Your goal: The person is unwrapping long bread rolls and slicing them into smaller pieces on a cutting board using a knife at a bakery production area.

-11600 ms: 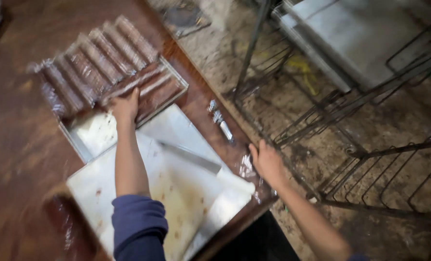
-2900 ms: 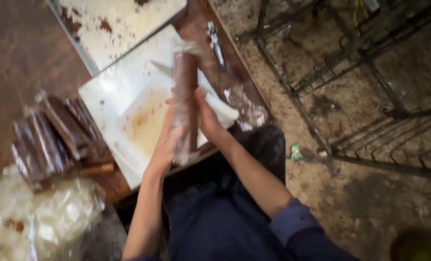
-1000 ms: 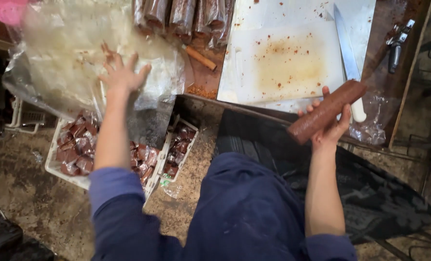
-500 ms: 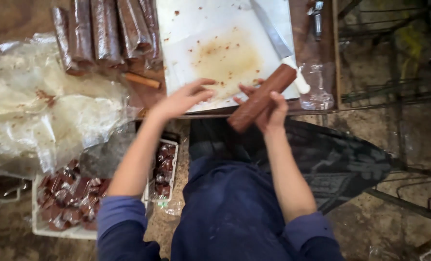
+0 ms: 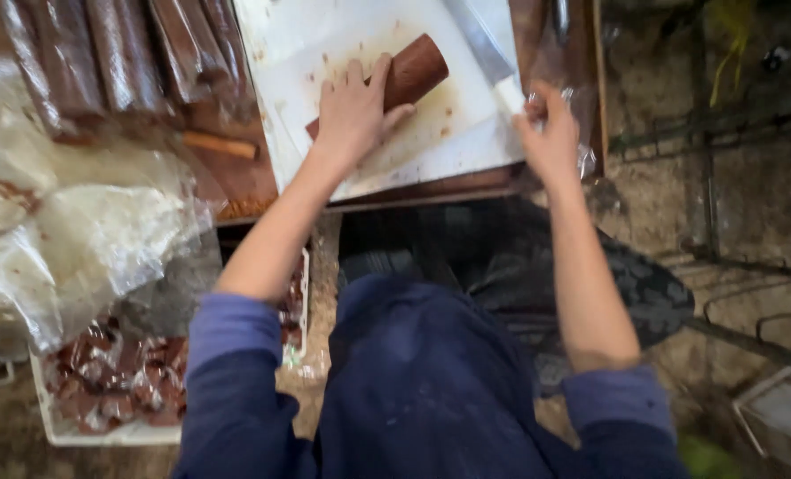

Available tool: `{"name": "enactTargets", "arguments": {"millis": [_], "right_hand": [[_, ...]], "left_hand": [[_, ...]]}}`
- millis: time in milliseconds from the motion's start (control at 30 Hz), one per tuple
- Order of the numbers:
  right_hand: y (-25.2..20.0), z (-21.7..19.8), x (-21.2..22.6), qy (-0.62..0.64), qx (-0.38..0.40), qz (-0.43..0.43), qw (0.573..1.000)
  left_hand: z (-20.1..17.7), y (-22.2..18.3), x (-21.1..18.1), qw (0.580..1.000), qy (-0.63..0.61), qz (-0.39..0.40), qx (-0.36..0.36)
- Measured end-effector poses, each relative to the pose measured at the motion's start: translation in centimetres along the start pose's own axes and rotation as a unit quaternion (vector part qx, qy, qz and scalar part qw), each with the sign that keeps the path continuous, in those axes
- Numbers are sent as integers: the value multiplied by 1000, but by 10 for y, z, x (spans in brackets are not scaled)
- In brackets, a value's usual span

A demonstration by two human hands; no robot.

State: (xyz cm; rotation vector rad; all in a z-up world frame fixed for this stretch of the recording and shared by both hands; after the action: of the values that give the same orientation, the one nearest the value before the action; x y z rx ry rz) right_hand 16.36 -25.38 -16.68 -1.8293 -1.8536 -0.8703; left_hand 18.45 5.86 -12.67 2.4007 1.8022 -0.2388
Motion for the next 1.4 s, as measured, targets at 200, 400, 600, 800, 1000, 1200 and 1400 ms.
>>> {"name": "enactTargets", "arguments": {"millis": [200, 400, 600, 800, 1000, 1200, 1400], "right_hand": [[17, 23, 64, -191, 244, 139, 940], [32, 11, 75, -149, 230, 78, 958], [-51, -12, 123, -42, 264, 140, 954], [-92, -26, 136, -88, 187, 86, 975], [-103, -17, 131, -173, 188, 30, 966], [-111, -20, 135, -220, 186, -3, 958], [-88, 3, 137, -202, 236, 2, 951]], "left_hand": [[43, 16, 3, 998, -59, 3, 14], [31, 25, -17, 995, -96, -7, 37], [15, 27, -21, 979, -197, 39, -17], [30, 22, -15, 975, -212, 39, -52], [27, 21, -17, 975, -189, 59, -101], [28, 22, -12, 972, -210, 51, -93], [36, 31, -10, 958, -267, 49, -93]]}}
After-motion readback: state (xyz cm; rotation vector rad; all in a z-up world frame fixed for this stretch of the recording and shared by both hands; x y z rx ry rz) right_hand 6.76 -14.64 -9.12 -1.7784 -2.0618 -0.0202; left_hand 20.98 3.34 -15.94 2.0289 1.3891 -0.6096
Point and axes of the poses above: each hand's wrist, its own y-axis towards the middle knuckle, its own z-axis out of the palm, x = y × z, the point moved 9 cm from there along y, towards the middle knuckle
